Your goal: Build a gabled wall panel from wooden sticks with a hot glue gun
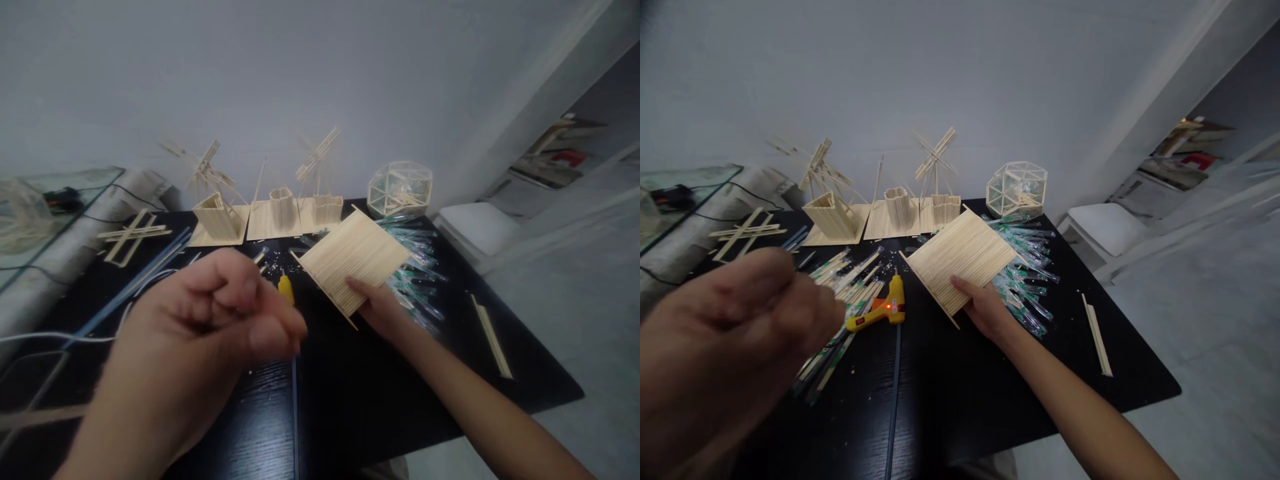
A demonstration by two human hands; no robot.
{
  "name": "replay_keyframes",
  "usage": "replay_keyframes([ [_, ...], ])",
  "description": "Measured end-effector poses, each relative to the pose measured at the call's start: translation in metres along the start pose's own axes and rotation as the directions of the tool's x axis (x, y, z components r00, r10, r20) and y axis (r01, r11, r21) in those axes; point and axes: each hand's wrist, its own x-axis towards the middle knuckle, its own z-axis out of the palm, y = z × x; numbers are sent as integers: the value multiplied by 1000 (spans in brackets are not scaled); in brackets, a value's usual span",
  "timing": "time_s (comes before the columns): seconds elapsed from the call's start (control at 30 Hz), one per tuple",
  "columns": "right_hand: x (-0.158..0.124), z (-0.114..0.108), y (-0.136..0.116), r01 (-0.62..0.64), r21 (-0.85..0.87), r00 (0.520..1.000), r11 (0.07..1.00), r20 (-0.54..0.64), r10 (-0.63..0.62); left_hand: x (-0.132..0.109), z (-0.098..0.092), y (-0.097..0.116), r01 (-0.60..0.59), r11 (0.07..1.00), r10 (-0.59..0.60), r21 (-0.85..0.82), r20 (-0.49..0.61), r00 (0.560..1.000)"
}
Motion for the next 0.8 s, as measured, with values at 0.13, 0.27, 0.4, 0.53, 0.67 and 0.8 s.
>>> replay_keyframes([
  [0.13,-1,2,-2,3,27,1000,1000,25,-4,12,22,18,-75,996,75,-52,-17,997],
  [0.27,0,1,-2,-18,29,1000,999,5,18,20,21,18,-67,995,62,-78,-60,996],
  [0.4,0,0,-2,-13,22,1000,1000,8,13,19,19,16,-59,994,54,-97,-52,997],
  [0.53,0,1,-2,-19,12,1000,1000,0,19,18,20,16,-61,994,58,-93,-37,998],
  [0.67,0,2,-3,-32,2,999,999,4,32,18,18,13,-143,990,144,-18,37,989],
  [0.8,-1,2,-4,26,-33,999,999,37,-24,10,19,-4,-297,912,277,283,109,955],
])
